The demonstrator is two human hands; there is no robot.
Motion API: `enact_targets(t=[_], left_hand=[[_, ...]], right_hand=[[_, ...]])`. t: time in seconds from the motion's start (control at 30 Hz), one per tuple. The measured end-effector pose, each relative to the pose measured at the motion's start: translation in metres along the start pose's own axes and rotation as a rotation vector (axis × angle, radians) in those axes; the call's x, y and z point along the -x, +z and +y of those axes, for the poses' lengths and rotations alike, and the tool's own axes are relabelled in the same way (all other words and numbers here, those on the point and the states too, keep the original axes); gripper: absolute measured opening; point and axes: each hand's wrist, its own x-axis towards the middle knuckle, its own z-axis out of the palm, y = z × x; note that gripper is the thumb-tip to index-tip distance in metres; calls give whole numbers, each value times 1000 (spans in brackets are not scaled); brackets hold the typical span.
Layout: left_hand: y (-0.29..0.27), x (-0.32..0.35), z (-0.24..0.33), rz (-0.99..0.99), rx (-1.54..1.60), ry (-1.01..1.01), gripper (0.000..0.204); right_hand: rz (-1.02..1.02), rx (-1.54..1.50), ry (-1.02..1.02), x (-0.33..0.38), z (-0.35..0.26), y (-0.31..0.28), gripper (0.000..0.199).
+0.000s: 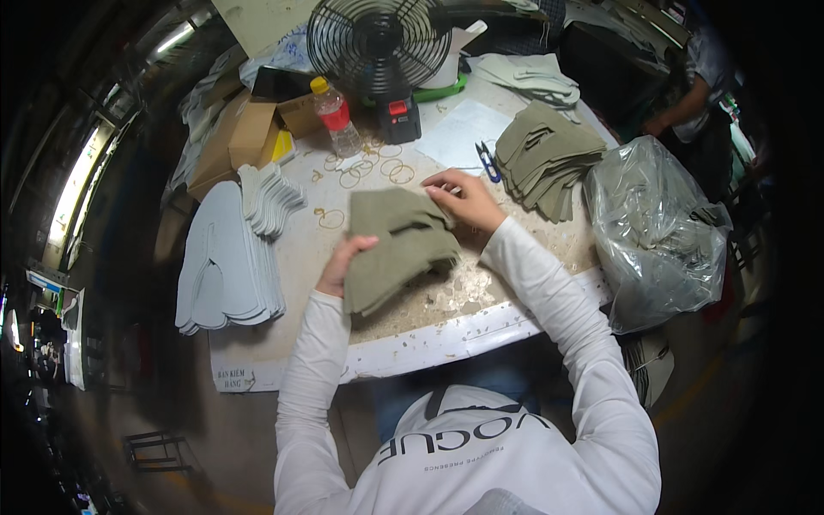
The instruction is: The person repeatedly picks up olive-green fabric pieces from a table, aligns them, and places them into a neat stack. The person also handles a small dark piece and a rubber band, placing them on the table. The task continues with the person organizing the fabric pieces into a pile.
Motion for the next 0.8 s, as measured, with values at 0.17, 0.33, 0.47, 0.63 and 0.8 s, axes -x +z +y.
enact_targets(t=[0.17, 0.33, 0.47, 0.63, 0.8], left_hand=[[-35, 7, 29, -242, 517, 215, 56], [-48, 7, 43, -591, 684, 350, 56], [-43, 10, 37, -423, 640, 343, 57], [-5, 10, 10, -302, 528, 182, 54], [30, 5, -16, -316, 276, 30, 47]], right_hand=[[-318, 299, -16, 5, 5, -34, 20], [-376, 442, -171, 16, 4, -10, 8], [-327, 510, -233, 16, 10, -5, 10], [-337, 215, -98, 13, 18, 5, 22], [-333, -541, 257, 42, 35, 23, 26]])
